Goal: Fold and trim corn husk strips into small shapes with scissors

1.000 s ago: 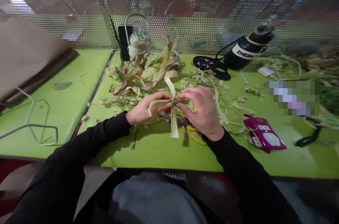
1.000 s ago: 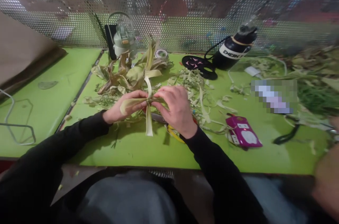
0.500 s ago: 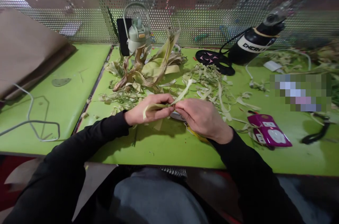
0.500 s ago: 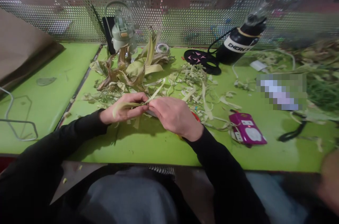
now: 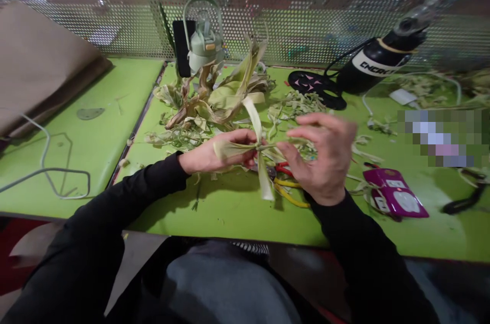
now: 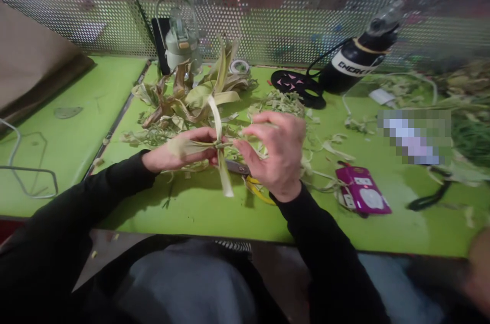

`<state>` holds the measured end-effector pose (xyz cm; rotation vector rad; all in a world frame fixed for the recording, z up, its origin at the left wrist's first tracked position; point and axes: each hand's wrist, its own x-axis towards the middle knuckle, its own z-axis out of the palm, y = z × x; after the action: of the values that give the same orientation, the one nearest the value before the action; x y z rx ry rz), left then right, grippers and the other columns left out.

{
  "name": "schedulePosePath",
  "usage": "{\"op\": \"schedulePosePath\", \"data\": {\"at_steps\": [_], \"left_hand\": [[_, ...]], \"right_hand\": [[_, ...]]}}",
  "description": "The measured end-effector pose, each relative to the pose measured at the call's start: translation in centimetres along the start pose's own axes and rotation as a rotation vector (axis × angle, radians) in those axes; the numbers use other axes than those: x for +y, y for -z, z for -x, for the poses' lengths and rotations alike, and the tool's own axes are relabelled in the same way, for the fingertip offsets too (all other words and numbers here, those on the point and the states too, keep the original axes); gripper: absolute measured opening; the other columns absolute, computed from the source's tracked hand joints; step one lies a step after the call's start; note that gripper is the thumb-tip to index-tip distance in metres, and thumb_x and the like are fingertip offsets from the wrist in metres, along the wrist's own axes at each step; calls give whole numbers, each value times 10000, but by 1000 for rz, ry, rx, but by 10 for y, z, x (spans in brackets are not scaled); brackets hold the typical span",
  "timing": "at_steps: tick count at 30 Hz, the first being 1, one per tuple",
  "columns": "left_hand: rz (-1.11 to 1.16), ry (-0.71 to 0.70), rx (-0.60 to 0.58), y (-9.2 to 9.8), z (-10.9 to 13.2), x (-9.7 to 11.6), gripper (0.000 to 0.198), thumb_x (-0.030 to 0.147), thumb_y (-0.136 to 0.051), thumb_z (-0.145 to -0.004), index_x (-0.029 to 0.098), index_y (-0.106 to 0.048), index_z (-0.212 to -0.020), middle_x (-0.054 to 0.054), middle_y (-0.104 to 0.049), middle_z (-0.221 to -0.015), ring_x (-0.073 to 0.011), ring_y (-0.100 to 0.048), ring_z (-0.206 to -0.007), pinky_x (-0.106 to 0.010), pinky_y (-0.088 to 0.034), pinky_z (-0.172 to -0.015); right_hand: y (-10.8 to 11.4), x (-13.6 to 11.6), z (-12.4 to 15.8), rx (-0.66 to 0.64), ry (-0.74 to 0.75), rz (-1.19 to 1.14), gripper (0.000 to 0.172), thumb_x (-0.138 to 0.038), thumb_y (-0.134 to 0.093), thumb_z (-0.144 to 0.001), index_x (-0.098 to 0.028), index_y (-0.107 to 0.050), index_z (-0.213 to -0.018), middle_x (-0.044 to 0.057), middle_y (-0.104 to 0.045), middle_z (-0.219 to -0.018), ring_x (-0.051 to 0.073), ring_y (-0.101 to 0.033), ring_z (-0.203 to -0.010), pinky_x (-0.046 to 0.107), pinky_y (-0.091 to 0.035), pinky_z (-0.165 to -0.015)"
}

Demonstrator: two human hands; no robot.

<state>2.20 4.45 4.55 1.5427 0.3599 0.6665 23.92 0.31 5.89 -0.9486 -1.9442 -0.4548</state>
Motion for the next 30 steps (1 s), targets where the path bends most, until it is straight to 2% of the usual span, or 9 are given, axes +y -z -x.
{"op": "schedulePosePath", "data": {"at_steps": [2,4,6,8,11,17,23,27,30], "left_hand": [[-1,27,54,0,0,-5,297,373,-631,-905,139,-540,-1064,-46,-659,-849,-141,-669,-752,-286,-552,-721],[-89,-12,130,-1,0,-9,313,379,-610,-917,133,-552,-1102,-48,-679,-839,-143,-677,-736,-277,-554,-693],[-279,-106,199,-1,0,-14,291,362,-604,-920,133,-579,-1097,-61,-700,-888,-145,-682,-769,-269,-549,-706],[-516,-201,244,0,0,-17,250,332,-601,-923,138,-608,-1079,-78,-715,-983,-150,-688,-849,-268,-543,-759],[-770,-291,230,2,1,-24,210,284,-584,-930,148,-614,-1087,-77,-721,-1023,-151,-692,-903,-260,-536,-784],[-1022,-457,266,1,2,-36,199,193,-484,-963,151,-575,-1135,-51,-697,-951,-124,-676,-832,-221,-527,-723],[-1032,-550,295,-9,7,-37,185,172,-448,-986,148,-555,-1134,-48,-689,-945,-99,-655,-788,-190,-515,-691],[-1007,-482,293,-10,7,-38,217,186,-418,-999,158,-581,-1140,-58,-705,-984,-118,-680,-860,-218,-536,-750],[-886,-416,287,-6,4,-34,243,273,-435,-1005,150,-620,-1104,-74,-709,-983,-154,-685,-916,-266,-550,-817]], "right_hand": [[-2,-7,3,12,64,64,226,-407,-646,-896,-204,-619,-800,40,-648,-797,198,-593,-771,358,-443,-742],[-5,-17,6,-131,54,23,240,-386,-658,-890,-184,-619,-766,30,-638,-706,170,-560,-667,325,-412,-650],[-8,-26,8,-235,-18,-2,208,-324,-645,-902,-169,-624,-765,23,-626,-660,155,-534,-612,314,-387,-605],[-9,-32,9,-279,-96,-27,208,-255,-603,-921,-168,-603,-732,11,-590,-624,141,-500,-577,304,-368,-579],[-8,-36,9,-335,-188,-105,246,-197,-553,-930,-185,-538,-685,-14,-522,-596,120,-448,-543,288,-343,-552],[-4,-44,5,-365,-233,-248,256,-168,-530,-930,-209,-463,-687,-51,-461,-585,91,-389,-500,265,-336,-532],[-12,-53,15,-308,-79,-80,294,-154,-511,-920,-222,-444,-642,-24,-471,-568,127,-424,-544,291,-364,-563],[-17,-53,20,-314,-48,-19,289,-141,-496,-921,-219,-478,-644,-10,-513,-578,139,-458,-559,297,-380,-575],[-13,-48,17,-306,-47,-67,257,-160,-523,-936,-208,-518,-683,-7,-543,-595,138,-474,-563,297,-387,-578]]}}
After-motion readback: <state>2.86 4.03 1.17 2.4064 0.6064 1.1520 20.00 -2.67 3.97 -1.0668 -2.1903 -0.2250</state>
